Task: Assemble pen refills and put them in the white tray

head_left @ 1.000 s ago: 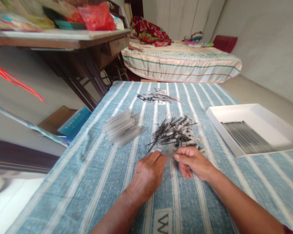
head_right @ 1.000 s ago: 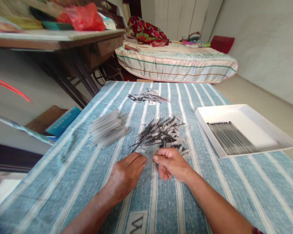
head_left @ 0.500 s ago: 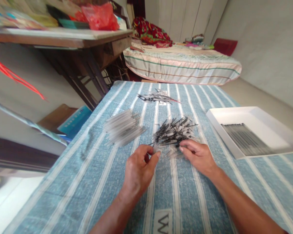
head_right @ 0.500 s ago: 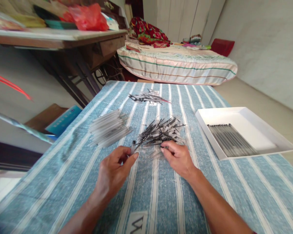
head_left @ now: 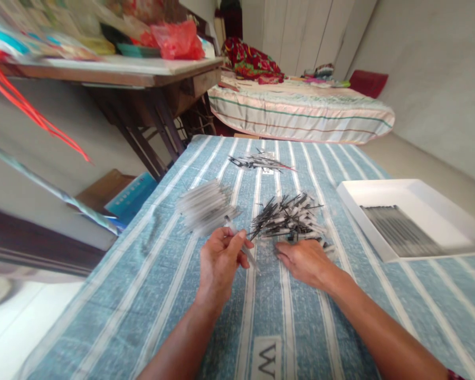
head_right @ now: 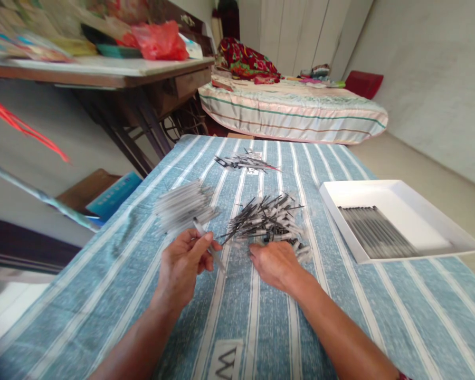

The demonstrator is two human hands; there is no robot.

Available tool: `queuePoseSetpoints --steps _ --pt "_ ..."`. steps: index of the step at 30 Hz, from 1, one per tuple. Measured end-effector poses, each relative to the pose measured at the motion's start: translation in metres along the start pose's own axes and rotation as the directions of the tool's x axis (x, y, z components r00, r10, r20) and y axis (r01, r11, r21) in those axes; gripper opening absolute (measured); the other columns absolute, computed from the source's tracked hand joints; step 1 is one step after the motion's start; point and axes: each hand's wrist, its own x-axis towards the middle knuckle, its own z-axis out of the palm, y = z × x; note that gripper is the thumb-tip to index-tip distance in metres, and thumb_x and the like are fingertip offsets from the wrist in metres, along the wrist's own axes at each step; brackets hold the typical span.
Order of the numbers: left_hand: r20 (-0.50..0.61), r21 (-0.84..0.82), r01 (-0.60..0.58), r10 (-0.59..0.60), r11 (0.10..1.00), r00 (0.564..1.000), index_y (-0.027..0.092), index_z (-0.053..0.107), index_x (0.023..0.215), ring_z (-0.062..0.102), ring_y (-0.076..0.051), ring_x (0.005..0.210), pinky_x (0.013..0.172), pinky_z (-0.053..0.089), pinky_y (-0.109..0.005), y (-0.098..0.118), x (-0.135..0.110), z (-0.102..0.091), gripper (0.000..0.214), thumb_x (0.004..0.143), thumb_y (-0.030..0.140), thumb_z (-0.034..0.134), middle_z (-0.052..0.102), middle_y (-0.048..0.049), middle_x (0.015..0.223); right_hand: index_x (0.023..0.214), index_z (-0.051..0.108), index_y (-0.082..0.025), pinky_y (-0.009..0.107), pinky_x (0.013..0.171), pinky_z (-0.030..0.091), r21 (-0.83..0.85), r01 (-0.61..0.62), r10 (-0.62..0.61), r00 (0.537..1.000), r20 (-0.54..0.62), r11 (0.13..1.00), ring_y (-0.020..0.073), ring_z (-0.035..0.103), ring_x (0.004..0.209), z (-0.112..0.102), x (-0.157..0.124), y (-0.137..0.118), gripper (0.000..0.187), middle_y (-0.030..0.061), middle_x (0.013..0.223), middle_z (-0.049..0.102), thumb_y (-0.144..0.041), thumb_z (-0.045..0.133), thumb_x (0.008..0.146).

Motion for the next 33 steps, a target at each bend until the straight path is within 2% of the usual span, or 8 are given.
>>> queuePoseSetpoints --steps 5,8,11,14,18,22,33 --pt "0.04 -0.087 -0.019 0.022 0.996 0.999 0.015 0.054 0.082 0.049 -0.006 0.037 0.034 0.028 -0.017 -0.003 0.003 -0.002 0.028 0.067 0.034 0.067 0.064 0.0006 0.063 0.09 0.061 -0.023 0.026 0.052 0.027 0.057 -0.009 0.012 0.999 -0.037 0.998 0.02 0.064 0.062 0.004 -0.002 0.002 0.017 0.0032 0.066 0.068 -0.028 0.047 0.081" --pt "0.063 -0.151 -0.017 0.027 0.988 0.998 0.014 0.055 0.083 0.05 -0.006 0.04 0.037 0.031 -0.018 -0.004 0.004 -0.004 0.027 0.068 0.033 0.067 0.064 -0.0004 0.065 0.086 0.063 -0.023 0.025 0.052 0.028 0.14 0.001 0.017 0.992 -0.129 0.99 0.017 0.062 0.059 0.008 -0.005 0.005 0.02 0.0019 0.064 0.067 -0.03 0.044 0.086" --pt "0.052 -0.204 -0.012 0.023 0.979 0.998 0.015 0.055 0.081 0.052 -0.007 0.043 0.041 0.034 -0.018 -0.003 0.004 -0.005 0.022 0.07 0.032 0.066 0.066 -0.0007 0.068 0.083 0.063 -0.022 0.023 0.054 0.031 0.301 0.089 -0.008 0.966 -0.259 0.95 0.0134 0.059 0.058 0.011 -0.009 0.005 0.022 0.0008 0.067 0.066 -0.031 0.044 0.087" --pt "0.031 -0.233 -0.012 0.02 0.972 0.999 0.015 0.054 0.077 0.053 -0.007 0.044 0.043 0.035 -0.019 -0.001 0.004 -0.005 0.019 0.07 0.03 0.065 0.066 -0.0003 0.069 0.078 0.062 -0.02 0.021 0.053 0.033 0.463 0.171 -0.017 0.948 -0.318 0.87 0.0108 0.053 0.054 0.012 -0.011 0.002 0.018 -0.0008 0.062 0.061 -0.027 0.047 0.085" --pt "0.049 -0.251 -0.011 0.024 0.968 0.998 0.015 0.053 0.076 0.053 -0.007 0.044 0.042 0.034 -0.019 -0.001 0.004 -0.003 0.018 0.071 0.029 0.064 0.066 -0.0007 0.07 0.076 0.061 -0.019 0.02 0.05 0.033 0.604 0.204 0.004 0.946 -0.325 0.771 0.0093 0.048 0.049 0.013 -0.012 -0.005 0.014 -0.0031 0.056 0.054 -0.024 0.049 0.083" --pt "0.085 -0.25 -0.017 0.039 0.968 0.996 0.015 0.052 0.077 0.053 -0.007 0.045 0.042 0.034 -0.019 -0.003 0.003 -0.002 0.016 0.074 0.027 0.063 0.066 -0.0016 0.071 0.074 0.059 -0.019 0.02 0.049 0.032 0.68 0.188 0.027 0.956 -0.292 0.709 0.0085 0.044 0.047 0.011 -0.012 -0.009 0.013 -0.0045 0.053 0.048 -0.024 0.049 0.082" --pt "0.106 -0.208 -0.026 0.049 0.978 0.993 0.015 0.051 0.078 0.053 -0.008 0.045 0.041 0.037 -0.02 -0.005 0.001 0.001 0.019 0.074 0.03 0.062 0.065 -0.0027 0.071 0.071 0.054 -0.019 0.019 0.047 0.03 0.735 0.159 0.04 0.969 -0.246 0.659 0.0078 0.039 0.047 0.009 -0.013 -0.014 0.014 -0.0055 0.053 0.042 -0.024 0.047 0.083"
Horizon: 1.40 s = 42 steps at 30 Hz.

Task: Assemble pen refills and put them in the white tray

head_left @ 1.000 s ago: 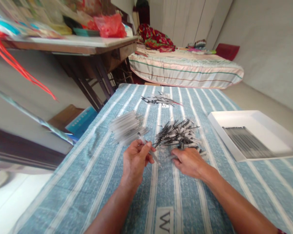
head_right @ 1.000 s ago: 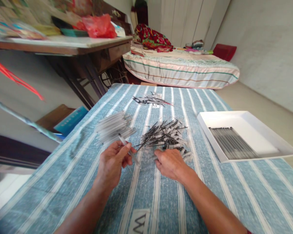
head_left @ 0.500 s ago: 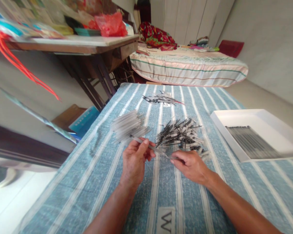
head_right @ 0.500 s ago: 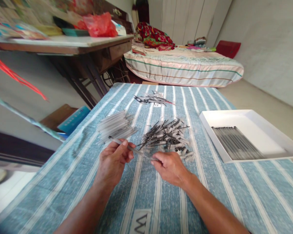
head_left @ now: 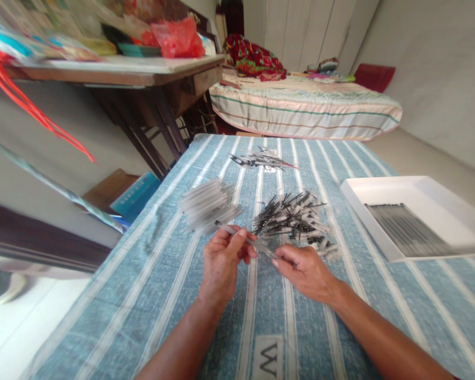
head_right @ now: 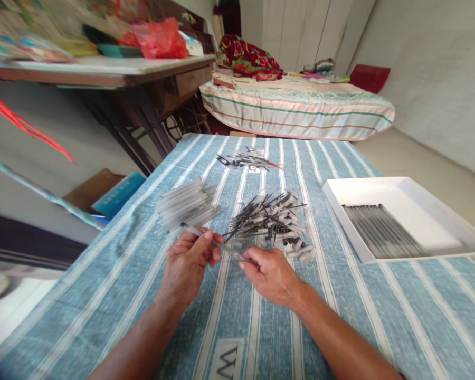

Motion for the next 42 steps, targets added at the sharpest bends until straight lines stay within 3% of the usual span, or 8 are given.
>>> queuePoseSetpoints --steps 10,25,36,39,42 --pt "0.03 -0.009 0.034 -0.033 0.999 0.999 0.016 0.049 0.075 0.054 -0.009 0.044 0.041 0.037 -0.02 -0.003 -0.002 0.003 0.02 0.072 0.029 0.064 0.066 -0.0019 0.07 0.072 0.051 -0.02 0.02 0.048 0.031 0.022 0.004 -0.004 1.0 0.012 1.0 0.0083 0.04 0.047 0.002 -0.001 -0.001 0.017 -0.005 0.053 0.043 -0.027 0.044 0.086" --pt "0.05 -0.075 0.095 -0.091 0.993 0.995 0.017 0.05 0.077 0.057 -0.009 0.043 0.041 0.043 -0.021 -0.011 0.0 0.006 0.018 0.072 0.026 0.064 0.067 0.0 0.069 0.066 0.046 -0.02 0.021 0.049 0.03 -0.022 0.059 -0.06 0.995 -0.075 0.998 0.0088 0.038 0.047 0.008 -0.002 0.001 0.02 -0.0049 0.053 0.04 -0.025 0.044 0.086" --pt "0.085 -0.003 0.112 -0.111 0.994 0.99 0.017 0.062 0.074 0.057 -0.012 0.052 0.048 0.046 -0.023 -0.006 0.003 0.005 0.015 0.066 0.027 0.071 0.069 -0.0014 0.075 0.067 0.053 -0.02 0.022 0.06 0.038 -0.375 0.244 -0.315 0.939 -0.139 0.894 0.0114 0.053 0.06 0.002 0.013 0.003 0.025 -0.0011 0.062 0.058 -0.027 0.042 0.088" --pt "0.098 0.08 0.143 -0.151 0.986 0.984 0.019 0.066 0.079 0.058 -0.015 0.056 0.049 0.045 -0.025 -0.004 0.004 0.008 0.021 0.064 0.032 0.072 0.07 -0.0024 0.078 0.066 0.055 -0.019 0.022 0.059 0.038 -0.395 0.215 -0.308 0.933 -0.187 0.893 0.0115 0.053 0.06 -0.01 0.015 0.005 0.024 -0.0009 0.061 0.057 -0.026 0.044 0.087" --pt "0.025 0.208 0.132 -0.141 0.969 0.99 0.023 0.067 0.089 0.056 -0.016 0.058 0.049 0.043 -0.026 0.002 0.005 0.006 0.03 0.063 0.037 0.072 0.071 -0.0015 0.084 0.069 0.059 -0.018 0.021 0.059 0.039 -0.38 0.067 -0.203 0.921 -0.332 0.923 0.0111 0.053 0.061 -0.043 0.009 0.011 0.024 0.0004 0.063 0.057 -0.024 0.044 0.087"
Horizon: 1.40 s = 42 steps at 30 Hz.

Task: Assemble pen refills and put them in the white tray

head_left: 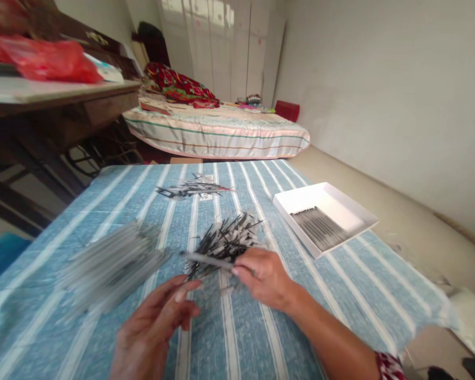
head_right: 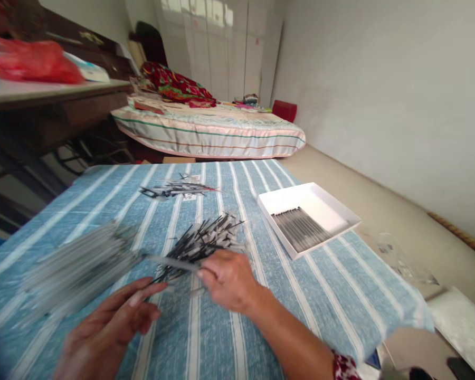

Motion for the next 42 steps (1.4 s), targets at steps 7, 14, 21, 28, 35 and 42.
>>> queuePoseSetpoints --steps 7,14,21,28,35,42 --pt "-0.132 0.228 -0.007 0.038 0.974 0.991 0.023 0.064 0.082 0.054 -0.015 0.06 0.054 0.041 -0.026 -0.005 0.013 -0.02 0.032 0.06 0.045 0.071 0.069 0.0016 0.074 0.077 0.068 -0.018 0.024 0.056 0.032 -0.483 -0.602 0.499 0.798 -0.338 0.636 0.0151 0.054 0.071 -0.086 -0.026 0.08 0.021 0.0043 0.08 0.06 -0.027 0.049 0.083" --pt "-0.104 0.347 0.028 0.009 0.938 0.995 0.019 0.06 0.087 0.053 -0.016 0.056 0.056 0.041 -0.028 -0.009 0.015 -0.019 0.045 0.058 0.053 0.065 0.065 0.0007 0.064 0.076 0.07 -0.022 0.024 0.055 0.03 -0.584 -0.678 0.668 0.687 -0.286 0.447 0.0161 0.056 0.076 -0.096 -0.056 0.112 0.026 0.0034 0.085 0.063 -0.031 0.047 0.084" --pt "-0.062 0.396 0.028 -0.004 0.918 0.998 0.019 0.058 0.085 0.05 -0.016 0.054 0.055 0.04 -0.027 -0.005 0.012 -0.014 0.042 0.06 0.053 0.061 0.064 0.0014 0.059 0.073 0.07 -0.021 0.025 0.055 0.031 -0.629 -0.663 0.672 0.683 -0.285 0.407 0.0183 0.057 0.08 -0.09 -0.05 0.107 0.031 0.0054 0.086 0.064 -0.031 0.043 0.086" --pt "-0.064 0.414 0.022 0.005 0.91 0.998 0.019 0.058 0.085 0.048 -0.015 0.051 0.055 0.039 -0.026 -0.006 0.011 -0.013 0.04 0.06 0.05 0.061 0.061 0.0029 0.054 0.074 0.07 -0.021 0.027 0.057 0.034 -0.665 -0.636 0.669 0.693 -0.268 0.393 0.0198 0.057 0.082 -0.09 -0.05 0.106 0.033 0.0065 0.087 0.064 -0.031 0.041 0.086" --pt "-0.071 0.391 0.006 0.024 0.92 0.997 0.018 0.06 0.083 0.048 -0.014 0.049 0.052 0.038 -0.025 -0.007 0.011 -0.014 0.038 0.06 0.048 0.064 0.06 0.0034 0.051 0.076 0.071 -0.019 0.028 0.062 0.036 -0.719 -0.596 0.635 0.72 -0.28 0.358 0.0213 0.058 0.082 -0.086 -0.049 0.102 0.037 0.0078 0.087 0.065 -0.035 0.04 0.088" --pt "-0.123 0.292 -0.07 0.11 0.954 0.986 0.014 0.06 0.076 0.049 -0.012 0.044 0.044 0.036 -0.023 -0.003 0.011 -0.02 0.029 0.061 0.039 0.064 0.062 -0.0008 0.054 0.076 0.071 -0.018 0.029 0.058 0.036 -0.732 -0.568 0.609 0.747 -0.267 0.376 0.0225 0.058 0.076 -0.09 -0.065 0.106 0.037 0.0089 0.085 0.065 -0.037 0.041 0.087"
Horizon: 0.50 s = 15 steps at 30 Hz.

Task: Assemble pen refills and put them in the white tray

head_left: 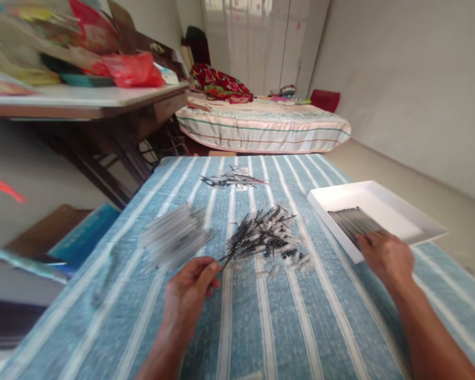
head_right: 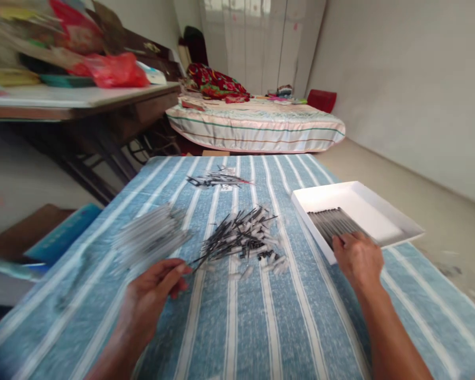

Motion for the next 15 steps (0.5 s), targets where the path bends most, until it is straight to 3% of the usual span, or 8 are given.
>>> queuePoseSetpoints --steps 4,7,11,15 --pt "-0.109 0.013 -0.056 0.057 0.998 0.992 0.015 0.059 0.077 0.053 -0.012 0.048 0.043 0.037 -0.021 -0.007 0.009 -0.011 0.023 0.064 0.034 0.061 0.065 -0.0015 0.064 0.08 0.07 -0.019 0.032 0.058 0.036 0.01 0.04 -0.04 0.999 -0.003 0.999 0.0252 0.058 0.076 0.0 -0.004 0.005 0.036 0.0109 0.087 0.064 -0.038 0.04 0.086" --pt "-0.164 0.197 -0.094 0.127 0.976 0.978 0.015 0.061 0.078 0.057 -0.014 0.052 0.048 0.041 -0.023 -0.015 0.015 -0.019 0.021 0.068 0.033 0.057 0.064 -0.0002 0.062 0.081 0.069 -0.021 0.033 0.059 0.038 0.026 -0.015 0.013 0.998 0.059 1.0 0.0261 0.057 0.079 -0.002 -0.004 0.005 0.037 0.0113 0.092 0.064 -0.041 0.039 0.086" --pt "-0.095 0.505 -0.188 0.271 0.842 0.958 0.016 0.065 0.08 0.061 -0.018 0.063 0.06 0.045 -0.026 -0.022 0.017 -0.022 0.022 0.071 0.032 0.053 0.066 -0.0025 0.069 0.083 0.068 -0.021 0.032 0.057 0.038 0.028 -0.051 0.049 0.995 0.089 0.998 0.0258 0.058 0.08 -0.002 -0.005 0.006 0.039 0.0123 0.092 0.063 -0.043 0.035 0.086" --pt "0.03 0.667 -0.287 0.36 0.687 0.933 0.015 0.066 0.082 0.062 -0.018 0.072 0.068 0.046 -0.027 -0.023 0.016 -0.02 0.021 0.076 0.027 0.049 0.066 -0.0055 0.08 0.084 0.068 -0.021 0.033 0.056 0.039 0.065 -0.052 0.056 0.997 -0.055 0.997 0.0241 0.057 0.074 0.005 -0.008 0.011 0.035 0.0127 0.09 0.065 -0.045 0.044 0.083"
